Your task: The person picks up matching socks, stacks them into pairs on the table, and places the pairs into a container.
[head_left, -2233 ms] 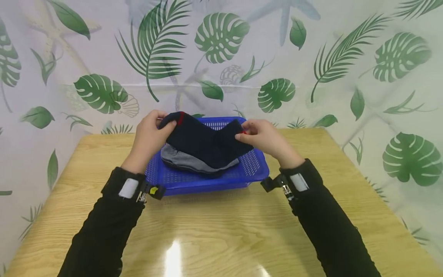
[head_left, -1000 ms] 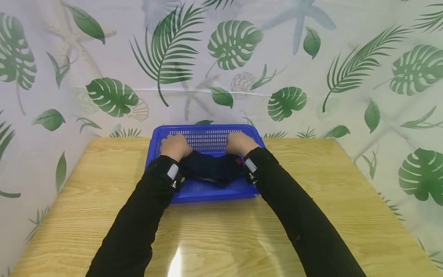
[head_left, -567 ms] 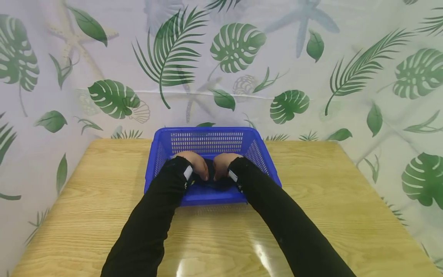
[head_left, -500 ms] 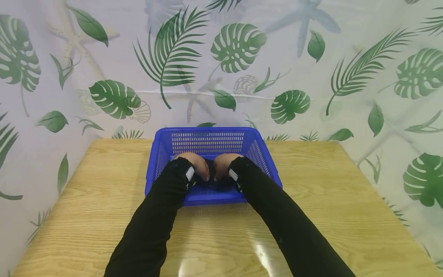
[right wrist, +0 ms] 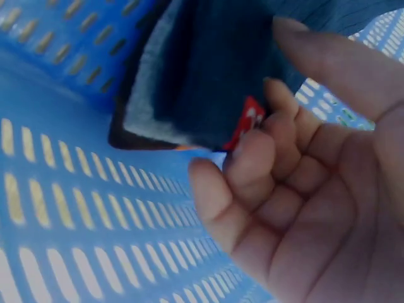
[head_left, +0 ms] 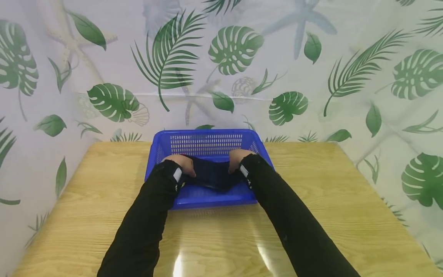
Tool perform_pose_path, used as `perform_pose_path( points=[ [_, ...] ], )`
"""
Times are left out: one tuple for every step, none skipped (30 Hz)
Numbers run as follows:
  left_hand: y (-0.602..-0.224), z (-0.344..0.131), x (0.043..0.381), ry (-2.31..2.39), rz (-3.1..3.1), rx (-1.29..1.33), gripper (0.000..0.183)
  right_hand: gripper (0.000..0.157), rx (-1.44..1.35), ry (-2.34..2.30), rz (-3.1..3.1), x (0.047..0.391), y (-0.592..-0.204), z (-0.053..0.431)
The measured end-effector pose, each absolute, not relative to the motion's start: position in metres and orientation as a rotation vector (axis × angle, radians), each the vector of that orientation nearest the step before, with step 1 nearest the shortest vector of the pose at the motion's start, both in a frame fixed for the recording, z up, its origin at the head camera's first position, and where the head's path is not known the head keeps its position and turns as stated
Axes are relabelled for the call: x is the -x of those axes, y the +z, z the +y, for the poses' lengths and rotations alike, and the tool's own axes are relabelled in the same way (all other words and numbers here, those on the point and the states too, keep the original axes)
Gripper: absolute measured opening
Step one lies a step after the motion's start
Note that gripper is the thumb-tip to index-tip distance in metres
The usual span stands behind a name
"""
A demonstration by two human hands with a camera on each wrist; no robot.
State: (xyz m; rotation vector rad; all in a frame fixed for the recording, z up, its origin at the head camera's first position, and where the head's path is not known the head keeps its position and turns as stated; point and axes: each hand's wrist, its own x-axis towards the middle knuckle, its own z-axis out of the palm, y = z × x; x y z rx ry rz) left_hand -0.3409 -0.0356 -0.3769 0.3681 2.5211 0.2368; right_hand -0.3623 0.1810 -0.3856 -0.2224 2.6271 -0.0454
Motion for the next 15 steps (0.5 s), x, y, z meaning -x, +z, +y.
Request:
perform_pose_path(
  points=[
    [-0.38, -0.037, 0.342, 0.25, 2.505, -0.386, 0.029, 0.024, 0.237, -0.06, 2.604, 0.361, -0.386, 0.182],
    [-0.383, -0.039, 0.343, 0.266, 2.5, -0.419, 0.026, 0.024, 0.259, -0.081, 2.58, 0.36, -0.385, 0.183],
    [-0.385, -0.041, 0.346, 0.293, 2.502, -0.453, 0.025, 0.025, 0.262, -0.114, 2.56, 0.36, -0.384, 0.184],
    [-0.386, -0.044, 0.349, 0.338, 2.507, -0.485, 0.024, 0.026, 0.266, -0.16, 2.54, 0.36, -0.383, 0.186],
    [-0.386, -0.048, 0.353, 0.392, 2.524, -0.522, 0.024, 0.027, 0.274, -0.218, 2.523, 0.362, -0.38, 0.188],
    [-0.383, -0.052, 0.356, 0.445, 2.549, -0.563, 0.025, 0.029, 0.284, -0.286, 2.514, 0.364, -0.377, 0.192],
    [-0.38, -0.057, 0.359, 0.503, 2.579, -0.597, 0.026, 0.03, 0.297, -0.364, 2.52, 0.367, -0.374, 0.197],
    [-0.375, -0.062, 0.362, 0.57, 2.621, -0.627, 0.027, 0.031, 0.32, -0.441, 2.537, 0.369, -0.37, 0.203],
    [-0.368, -0.069, 0.363, 0.63, 2.66, -0.637, 0.029, 0.031, 0.326, -0.53, 2.566, 0.371, -0.366, 0.21],
    [-0.361, -0.076, 0.364, 0.67, 2.71, -0.65, 0.031, 0.031, 0.346, -0.619, 2.603, 0.372, -0.361, 0.218],
    [-0.354, -0.084, 0.365, 0.69, 2.767, -0.64, 0.034, 0.03, 0.366, -0.701, 2.654, 0.373, -0.356, 0.227],
    [-0.347, -0.092, 0.366, 0.694, 2.825, -0.606, 0.037, 0.03, 0.375, -0.775, 2.717, 0.374, -0.351, 0.237],
    [-0.341, -0.101, 0.367, 0.696, 2.876, -0.56, 0.041, 0.03, 0.371, -0.828, 2.794, 0.375, -0.346, 0.247],
    [-0.335, -0.109, 0.367, 0.688, 2.924, -0.516, 0.047, 0.031, 0.354, -0.86, 2.867, 0.375, -0.34, 0.258],
    [-0.331, -0.117, 0.368, 0.664, 2.961, -0.459, 0.052, 0.034, 0.322, -0.883, 2.934, 0.375, -0.336, 0.268]
  ],
)
